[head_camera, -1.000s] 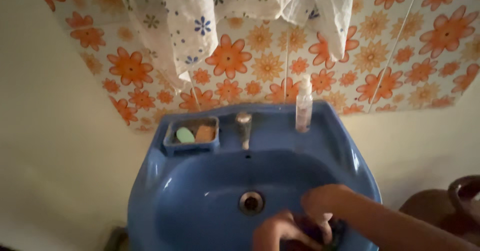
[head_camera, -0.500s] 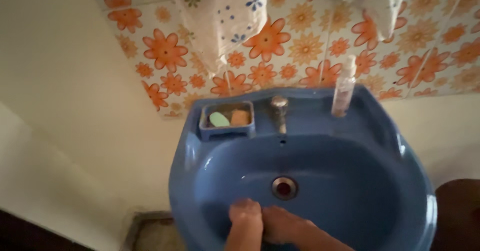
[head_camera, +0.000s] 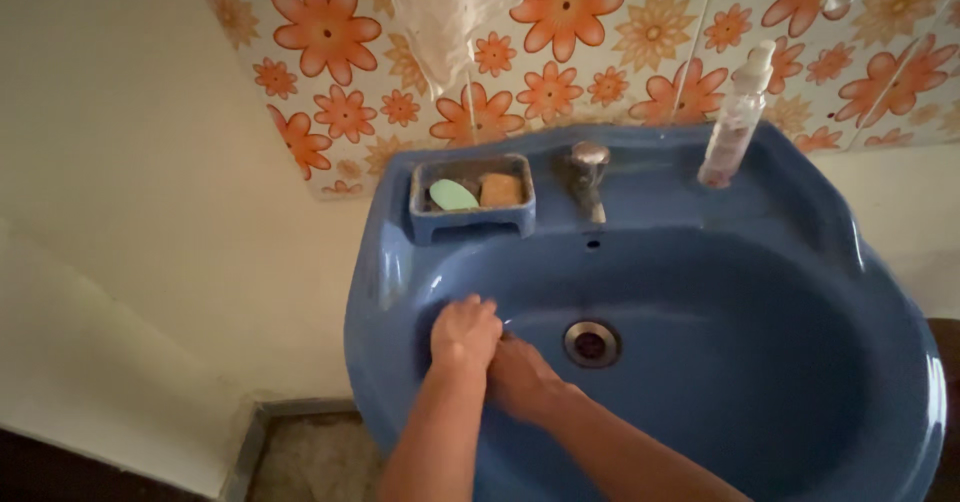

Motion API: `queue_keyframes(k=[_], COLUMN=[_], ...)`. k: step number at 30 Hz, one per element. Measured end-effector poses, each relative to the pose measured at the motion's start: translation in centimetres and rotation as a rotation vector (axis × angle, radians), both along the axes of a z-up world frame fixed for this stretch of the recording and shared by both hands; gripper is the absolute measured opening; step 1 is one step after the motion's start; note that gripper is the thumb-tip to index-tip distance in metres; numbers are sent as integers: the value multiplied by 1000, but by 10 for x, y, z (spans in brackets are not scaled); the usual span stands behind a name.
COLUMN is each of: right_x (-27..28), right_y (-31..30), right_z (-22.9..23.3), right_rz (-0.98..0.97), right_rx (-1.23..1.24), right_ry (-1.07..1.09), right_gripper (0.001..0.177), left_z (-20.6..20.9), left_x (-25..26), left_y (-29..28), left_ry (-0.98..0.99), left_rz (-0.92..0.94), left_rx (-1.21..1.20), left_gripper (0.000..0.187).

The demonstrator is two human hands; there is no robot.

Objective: The person scrubs the inside of a blue pedestal sink and then the white pedestal base using a dark scrubbing pad. The person repeatedly scrubs the same areas of the pedestal base, focusing on the decorative patterns.

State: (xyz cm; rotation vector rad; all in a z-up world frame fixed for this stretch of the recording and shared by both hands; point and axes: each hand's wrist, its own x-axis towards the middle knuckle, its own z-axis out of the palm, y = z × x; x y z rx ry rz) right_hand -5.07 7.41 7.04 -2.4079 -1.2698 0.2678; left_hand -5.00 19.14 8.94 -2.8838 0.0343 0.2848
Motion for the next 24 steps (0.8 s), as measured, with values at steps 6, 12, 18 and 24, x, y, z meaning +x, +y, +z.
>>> queue_keyframes(k=[6,12,18,24], right_x=[5,-8,-16,-4], right_y=[9,-12,-54,-108], right_z=[9,44,70,69], right_rz=[-146,19,63,205], right_rx=[-69,31,-383,-741], right_ry=[166,347,367,291], right_gripper=[28,42,37,39], left_z=[7,17,33,27], left_x=[13,3,-31,-60], left_y=[2,-21,-54,-93], left_ry=[31,213,350,383], left_rz=[-19,211,330,405], left_rx=[55,6,-197,-430], left_gripper=[27,31,38,39])
